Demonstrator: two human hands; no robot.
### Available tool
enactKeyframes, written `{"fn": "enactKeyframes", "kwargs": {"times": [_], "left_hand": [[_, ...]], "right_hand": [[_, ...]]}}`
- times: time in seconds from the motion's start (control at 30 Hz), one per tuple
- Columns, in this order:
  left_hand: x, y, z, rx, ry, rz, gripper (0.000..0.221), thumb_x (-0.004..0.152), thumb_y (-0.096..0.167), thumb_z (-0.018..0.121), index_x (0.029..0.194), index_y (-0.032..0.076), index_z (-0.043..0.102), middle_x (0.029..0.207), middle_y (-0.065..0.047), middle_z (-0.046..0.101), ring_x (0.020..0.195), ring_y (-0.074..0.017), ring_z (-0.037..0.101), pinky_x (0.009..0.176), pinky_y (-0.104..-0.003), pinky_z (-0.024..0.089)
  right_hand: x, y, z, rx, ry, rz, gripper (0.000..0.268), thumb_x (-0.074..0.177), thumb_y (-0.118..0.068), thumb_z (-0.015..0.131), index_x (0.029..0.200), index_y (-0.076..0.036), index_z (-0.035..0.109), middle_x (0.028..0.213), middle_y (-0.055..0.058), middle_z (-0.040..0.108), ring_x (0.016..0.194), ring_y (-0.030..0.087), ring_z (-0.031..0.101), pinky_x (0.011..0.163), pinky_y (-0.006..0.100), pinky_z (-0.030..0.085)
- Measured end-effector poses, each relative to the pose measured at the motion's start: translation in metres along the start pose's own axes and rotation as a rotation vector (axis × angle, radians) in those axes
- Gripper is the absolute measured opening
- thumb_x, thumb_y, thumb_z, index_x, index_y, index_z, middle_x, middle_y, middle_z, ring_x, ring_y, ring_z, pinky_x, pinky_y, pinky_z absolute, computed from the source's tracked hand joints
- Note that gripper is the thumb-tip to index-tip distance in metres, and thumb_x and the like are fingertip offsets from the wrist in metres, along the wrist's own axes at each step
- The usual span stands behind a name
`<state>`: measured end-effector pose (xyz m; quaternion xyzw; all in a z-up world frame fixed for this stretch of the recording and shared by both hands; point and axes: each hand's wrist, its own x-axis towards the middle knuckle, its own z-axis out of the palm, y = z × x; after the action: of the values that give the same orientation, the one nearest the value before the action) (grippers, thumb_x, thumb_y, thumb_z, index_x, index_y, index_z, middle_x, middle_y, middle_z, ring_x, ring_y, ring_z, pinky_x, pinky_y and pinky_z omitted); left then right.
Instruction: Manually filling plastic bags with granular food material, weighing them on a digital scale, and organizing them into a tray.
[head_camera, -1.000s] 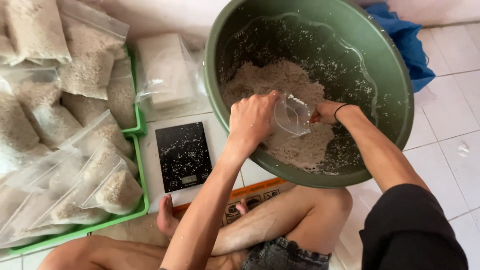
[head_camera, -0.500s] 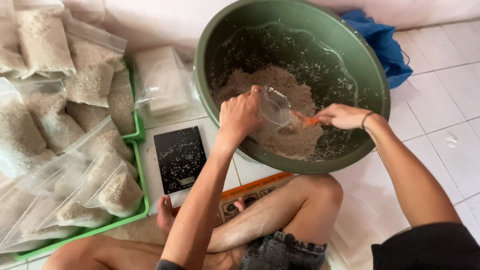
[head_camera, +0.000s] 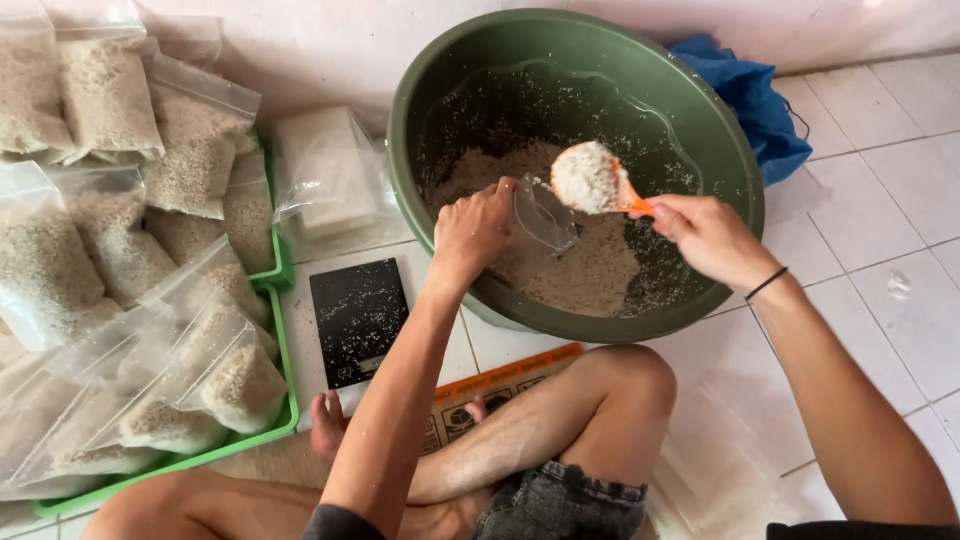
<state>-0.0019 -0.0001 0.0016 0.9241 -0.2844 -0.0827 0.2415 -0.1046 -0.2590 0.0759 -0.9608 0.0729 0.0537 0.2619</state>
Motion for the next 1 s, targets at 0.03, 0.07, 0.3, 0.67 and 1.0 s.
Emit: {"fn": "enactKeyframes", "kwargs": {"times": [0.03, 0.07, 0.3, 0.67, 1.0], "left_hand": [[0.001, 0.0, 0.0, 0.002, 0.002, 0.001, 0.044, 0.086, 0.004, 0.055, 0.128, 0.013, 0.043, 0.116, -0.008, 0.067, 0.094, -0.0433, 0.069, 0.081, -0.057, 0.055], [0.002, 0.0, 0.001, 0.009, 0.006, 0.001, 0.045, 0.085, 0.005, 0.055, 0.128, 0.013, 0.044, 0.116, -0.008, 0.067, 0.093, -0.0427, 0.069, 0.08, -0.057, 0.056], [-0.009, 0.008, -0.012, 0.0, 0.002, -0.007, 0.044, 0.085, 0.004, 0.057, 0.127, 0.01, 0.044, 0.113, -0.01, 0.067, 0.092, -0.0428, 0.069, 0.078, -0.057, 0.056], [0.003, -0.003, 0.003, -0.013, -0.004, 0.002, 0.043, 0.085, 0.006, 0.061, 0.125, 0.009, 0.044, 0.116, -0.011, 0.067, 0.092, -0.0446, 0.069, 0.079, -0.059, 0.055], [0.001, -0.001, 0.0, -0.027, 0.01, 0.009, 0.045, 0.084, 0.007, 0.065, 0.125, 0.01, 0.045, 0.115, -0.012, 0.067, 0.092, -0.0442, 0.069, 0.078, -0.057, 0.056]], "right_hand": [[0.002, 0.008, 0.005, 0.001, 0.002, -0.002, 0.036, 0.108, -0.024, 0.042, 0.129, -0.009, 0.067, 0.099, 0.025, 0.071, 0.097, 0.037, 0.069, 0.089, 0.048, 0.052], [0.004, 0.015, 0.011, -0.035, 0.015, -0.001, 0.033, 0.107, -0.025, 0.044, 0.127, -0.013, 0.068, 0.096, 0.021, 0.072, 0.096, 0.034, 0.069, 0.088, 0.047, 0.053], [0.01, 0.006, 0.029, -0.21, 0.059, -0.071, 0.034, 0.108, -0.027, 0.042, 0.126, -0.014, 0.068, 0.091, 0.014, 0.072, 0.09, 0.028, 0.069, 0.088, 0.041, 0.054], [-0.007, -0.02, 0.04, -0.444, 0.136, -0.11, 0.034, 0.105, -0.025, 0.043, 0.129, -0.019, 0.066, 0.087, 0.014, 0.066, 0.082, 0.035, 0.069, 0.071, 0.049, 0.056], [-0.004, -0.023, 0.037, -0.465, 0.125, -0.111, 0.035, 0.106, -0.026, 0.041, 0.127, -0.016, 0.067, 0.085, 0.014, 0.065, 0.081, 0.037, 0.069, 0.07, 0.051, 0.057]]}}
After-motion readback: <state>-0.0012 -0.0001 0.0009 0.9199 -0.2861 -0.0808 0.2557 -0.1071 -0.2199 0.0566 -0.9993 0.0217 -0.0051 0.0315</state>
